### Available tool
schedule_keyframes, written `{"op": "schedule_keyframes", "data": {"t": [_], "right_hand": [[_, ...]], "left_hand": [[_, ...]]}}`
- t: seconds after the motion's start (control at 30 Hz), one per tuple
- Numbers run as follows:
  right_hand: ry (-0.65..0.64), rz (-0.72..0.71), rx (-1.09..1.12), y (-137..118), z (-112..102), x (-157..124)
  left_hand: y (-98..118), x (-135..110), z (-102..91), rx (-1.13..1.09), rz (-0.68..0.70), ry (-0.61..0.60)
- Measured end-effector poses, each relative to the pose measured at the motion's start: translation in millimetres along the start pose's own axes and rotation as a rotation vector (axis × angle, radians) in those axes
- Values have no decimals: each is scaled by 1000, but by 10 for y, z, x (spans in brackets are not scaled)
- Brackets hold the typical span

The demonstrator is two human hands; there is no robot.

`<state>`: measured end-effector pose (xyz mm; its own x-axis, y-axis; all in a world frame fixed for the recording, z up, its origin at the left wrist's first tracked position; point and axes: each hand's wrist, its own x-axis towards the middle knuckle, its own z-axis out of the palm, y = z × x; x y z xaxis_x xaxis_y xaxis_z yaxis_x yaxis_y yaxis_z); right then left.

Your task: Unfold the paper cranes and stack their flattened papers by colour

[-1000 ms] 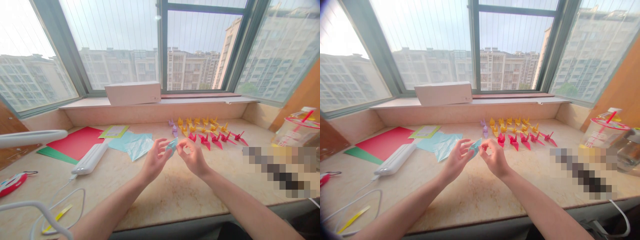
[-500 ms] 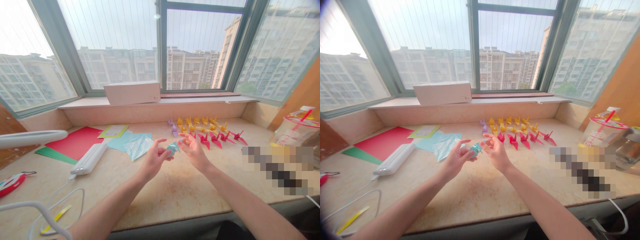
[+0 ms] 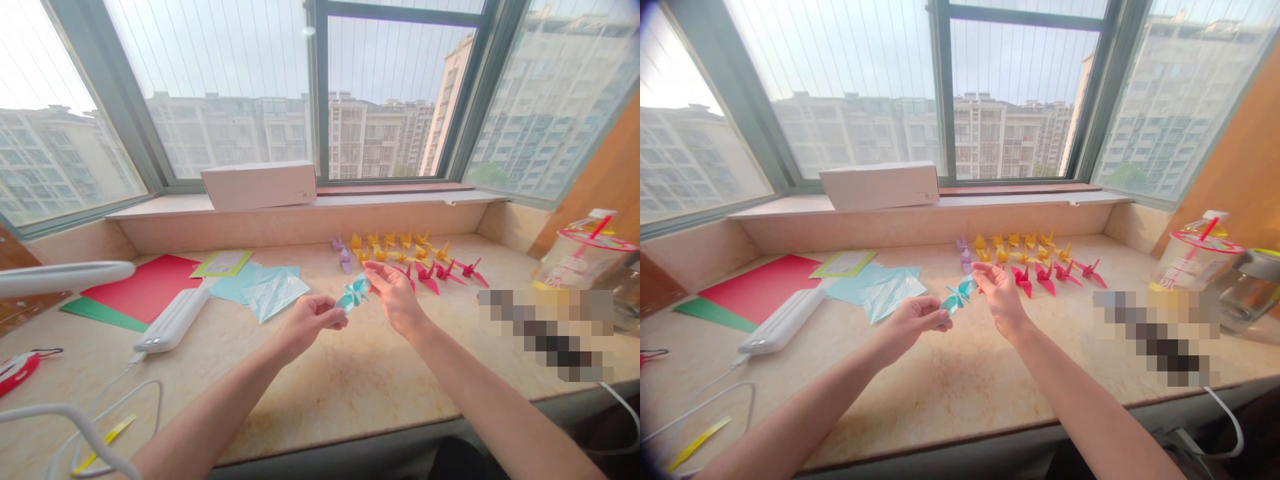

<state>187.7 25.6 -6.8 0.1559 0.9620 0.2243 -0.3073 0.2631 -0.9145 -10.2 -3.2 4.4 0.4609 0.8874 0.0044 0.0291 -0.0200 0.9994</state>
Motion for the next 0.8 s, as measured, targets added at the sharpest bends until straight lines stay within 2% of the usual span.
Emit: {"op": "schedule_keyframes", "data": {"t": [0.27,0.53,0.67,0.8], "right_hand": [[-9,33,41,-7,-7,18],[-32,34,5,13,19,-9],[-83,63,6,29,21,-15],[-67,128,22,2,29,-21]], "left_hand": [[10,1,21,-40,15,17],[12,-49,14,-140,-13,-135],[29,-47,16,-101,46,-162],[29,-25,7,-41,114,-132]]}}
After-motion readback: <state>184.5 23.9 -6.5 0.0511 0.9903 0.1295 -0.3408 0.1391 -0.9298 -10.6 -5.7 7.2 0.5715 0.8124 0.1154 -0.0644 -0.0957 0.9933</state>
